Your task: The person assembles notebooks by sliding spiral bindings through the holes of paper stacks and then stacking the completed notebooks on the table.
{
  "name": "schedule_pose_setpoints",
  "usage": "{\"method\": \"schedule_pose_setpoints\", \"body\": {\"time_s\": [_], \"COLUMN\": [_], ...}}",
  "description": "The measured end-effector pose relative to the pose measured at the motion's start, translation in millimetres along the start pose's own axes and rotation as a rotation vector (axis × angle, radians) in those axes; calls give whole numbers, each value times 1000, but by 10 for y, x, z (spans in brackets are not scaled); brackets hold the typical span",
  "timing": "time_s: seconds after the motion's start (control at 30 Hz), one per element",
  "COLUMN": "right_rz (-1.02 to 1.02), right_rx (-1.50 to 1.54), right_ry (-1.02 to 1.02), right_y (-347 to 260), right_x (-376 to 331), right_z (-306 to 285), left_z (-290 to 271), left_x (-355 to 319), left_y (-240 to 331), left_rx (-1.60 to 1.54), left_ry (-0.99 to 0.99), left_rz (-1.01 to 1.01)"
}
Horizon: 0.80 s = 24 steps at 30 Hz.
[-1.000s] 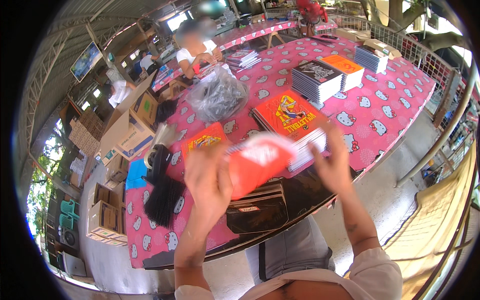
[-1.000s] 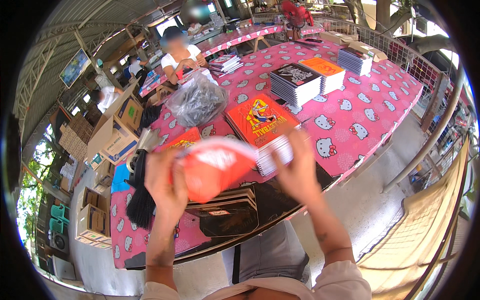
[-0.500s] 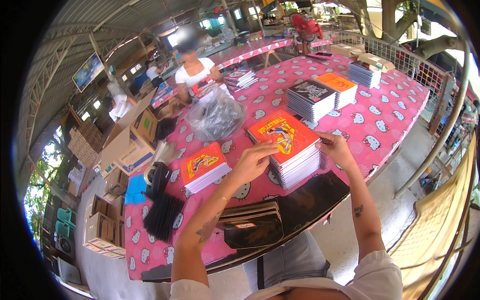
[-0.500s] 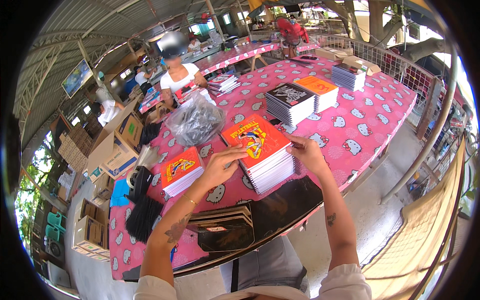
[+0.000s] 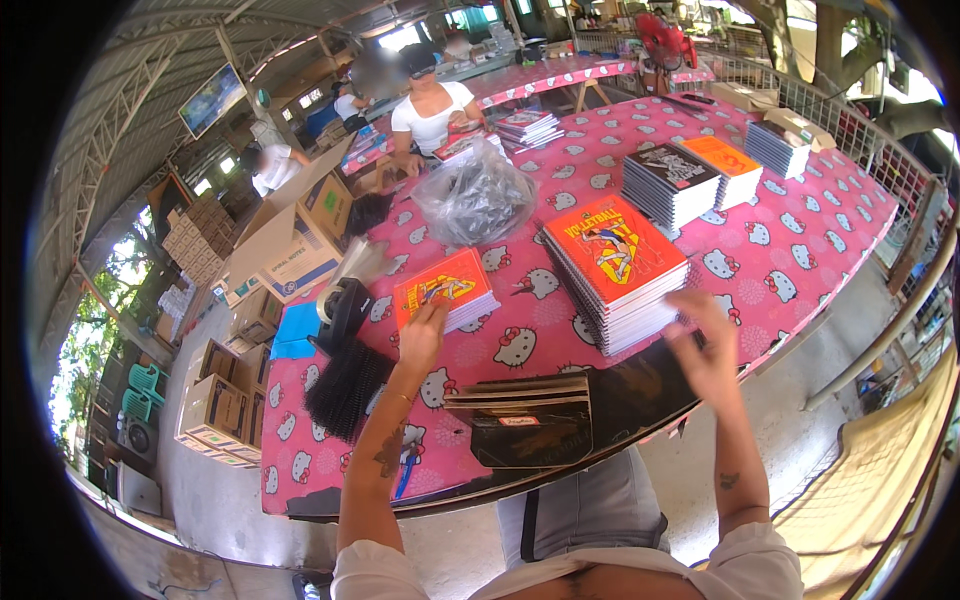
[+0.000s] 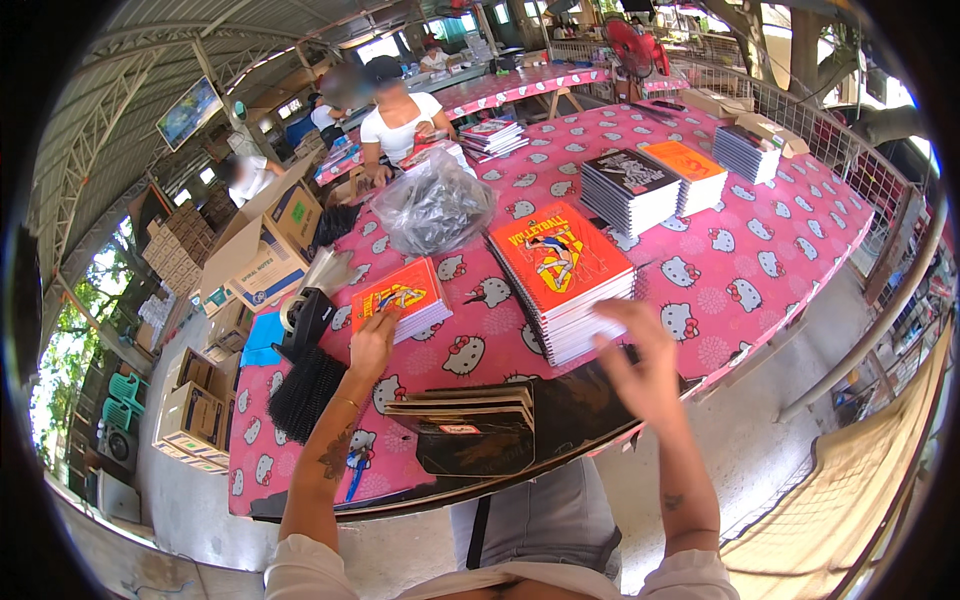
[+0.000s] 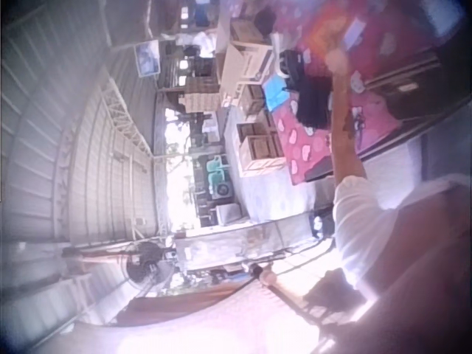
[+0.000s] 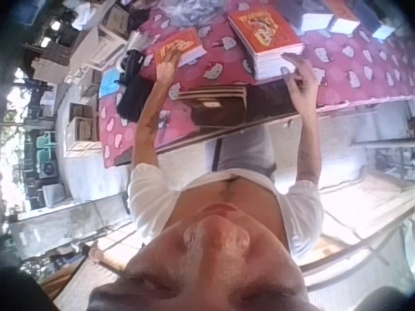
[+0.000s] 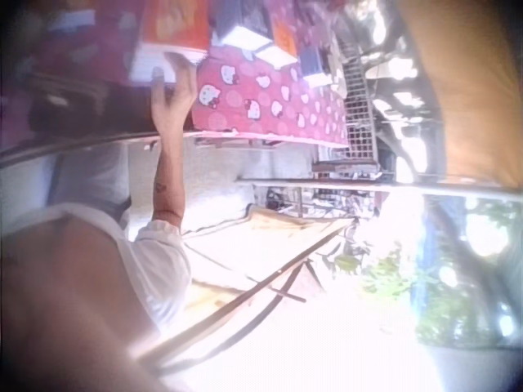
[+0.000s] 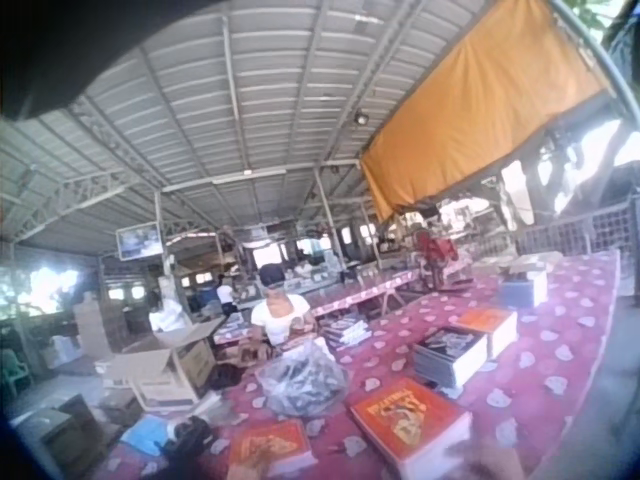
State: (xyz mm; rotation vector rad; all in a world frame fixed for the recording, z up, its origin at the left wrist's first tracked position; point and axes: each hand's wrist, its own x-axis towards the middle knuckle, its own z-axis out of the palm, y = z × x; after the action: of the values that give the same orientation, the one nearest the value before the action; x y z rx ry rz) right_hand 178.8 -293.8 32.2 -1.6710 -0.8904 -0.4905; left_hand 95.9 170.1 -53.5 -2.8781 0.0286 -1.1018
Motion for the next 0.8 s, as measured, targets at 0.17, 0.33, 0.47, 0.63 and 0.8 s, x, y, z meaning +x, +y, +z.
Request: {"method": "schedule_pose_setpoints", "body": {"time_s": [0.17, 0.33, 0.47, 0.63, 0.8], "right_rz": [-88, -58, 219, 296, 241], "right_rx": [290, 225, 420, 522, 341], "right_ry": [-302, -135, -162, -187, -250], "right_y": [-289, -228, 89, -21, -117], "right_x": [-122, -176, -462, -672, -634], "right_z": [638, 905, 994, 1011, 808], "left_z": [-173, -1176, -1698, -1911, -2084], "left_x": [-202, 654, 735, 658, 695], "left_y": [-297, 838, 1584, 1790, 1922], "left_rx": [36, 42, -184, -264, -290], "left_ry": [-115, 315, 183, 22, -50], "left_rz": [-103, 15, 172, 250, 294]}}
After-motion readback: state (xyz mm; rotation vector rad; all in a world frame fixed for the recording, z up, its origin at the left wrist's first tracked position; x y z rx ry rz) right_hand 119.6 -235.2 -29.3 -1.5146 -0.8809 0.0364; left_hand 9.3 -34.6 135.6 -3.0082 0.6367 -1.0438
